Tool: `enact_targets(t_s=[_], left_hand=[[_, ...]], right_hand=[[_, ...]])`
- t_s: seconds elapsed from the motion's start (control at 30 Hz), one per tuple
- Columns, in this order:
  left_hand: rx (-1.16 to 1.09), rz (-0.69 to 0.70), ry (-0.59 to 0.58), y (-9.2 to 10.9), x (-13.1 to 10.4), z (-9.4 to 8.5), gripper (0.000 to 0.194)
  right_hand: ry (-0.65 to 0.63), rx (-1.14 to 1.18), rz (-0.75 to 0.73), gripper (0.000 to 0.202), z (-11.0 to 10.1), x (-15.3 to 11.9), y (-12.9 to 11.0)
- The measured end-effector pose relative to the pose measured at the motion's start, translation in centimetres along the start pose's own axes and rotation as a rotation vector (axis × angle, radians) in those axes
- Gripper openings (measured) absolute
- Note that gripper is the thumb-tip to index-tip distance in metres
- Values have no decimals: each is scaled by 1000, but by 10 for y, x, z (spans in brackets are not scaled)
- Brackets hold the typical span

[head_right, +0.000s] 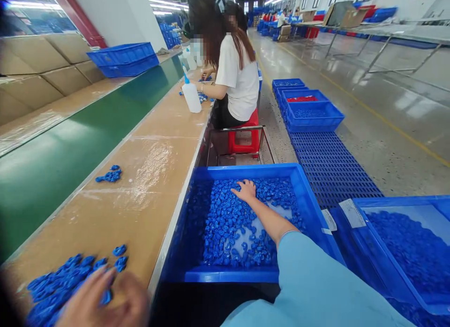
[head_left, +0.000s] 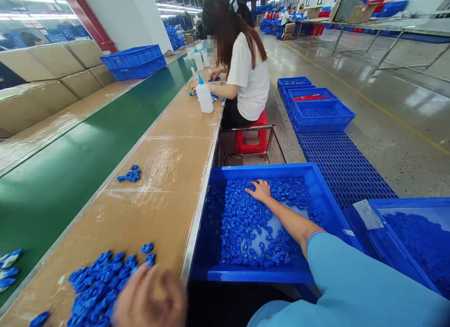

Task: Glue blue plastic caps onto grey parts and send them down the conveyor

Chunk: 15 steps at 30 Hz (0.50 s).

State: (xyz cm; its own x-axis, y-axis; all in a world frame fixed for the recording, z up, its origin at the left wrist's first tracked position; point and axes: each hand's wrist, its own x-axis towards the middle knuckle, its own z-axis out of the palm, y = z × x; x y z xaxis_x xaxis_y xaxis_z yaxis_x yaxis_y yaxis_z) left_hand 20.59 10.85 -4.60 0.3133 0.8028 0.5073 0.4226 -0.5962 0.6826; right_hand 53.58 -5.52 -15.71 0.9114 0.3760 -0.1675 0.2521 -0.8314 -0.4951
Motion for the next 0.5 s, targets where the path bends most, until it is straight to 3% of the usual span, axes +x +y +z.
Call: enact_targets(t_s=[0.07,0.1,0.13,0.23,0.33,0.5], left_hand=[[-45,382,-149,14,-21,37,23],[-70,470,-254,20,-31,56,23],[-73,466,-351,23,-40,74,25],[130,113,-721,22,-54,113,41],[315,-227,-1031,12,-55,129,53],[377,-305,-1171,3,-50,136,70]], right_hand=[[-49,-40,-75,43,9,-10,-3],[-77,-56,-123,45,13,-17,-4],[-108,-70,-176,46,17,-25,-6],[-215,-96,-347,47,28,-56,-5],[-338,-98,-494,50,34,-86,0],[-544,-52,-749,53,23,-112,19]])
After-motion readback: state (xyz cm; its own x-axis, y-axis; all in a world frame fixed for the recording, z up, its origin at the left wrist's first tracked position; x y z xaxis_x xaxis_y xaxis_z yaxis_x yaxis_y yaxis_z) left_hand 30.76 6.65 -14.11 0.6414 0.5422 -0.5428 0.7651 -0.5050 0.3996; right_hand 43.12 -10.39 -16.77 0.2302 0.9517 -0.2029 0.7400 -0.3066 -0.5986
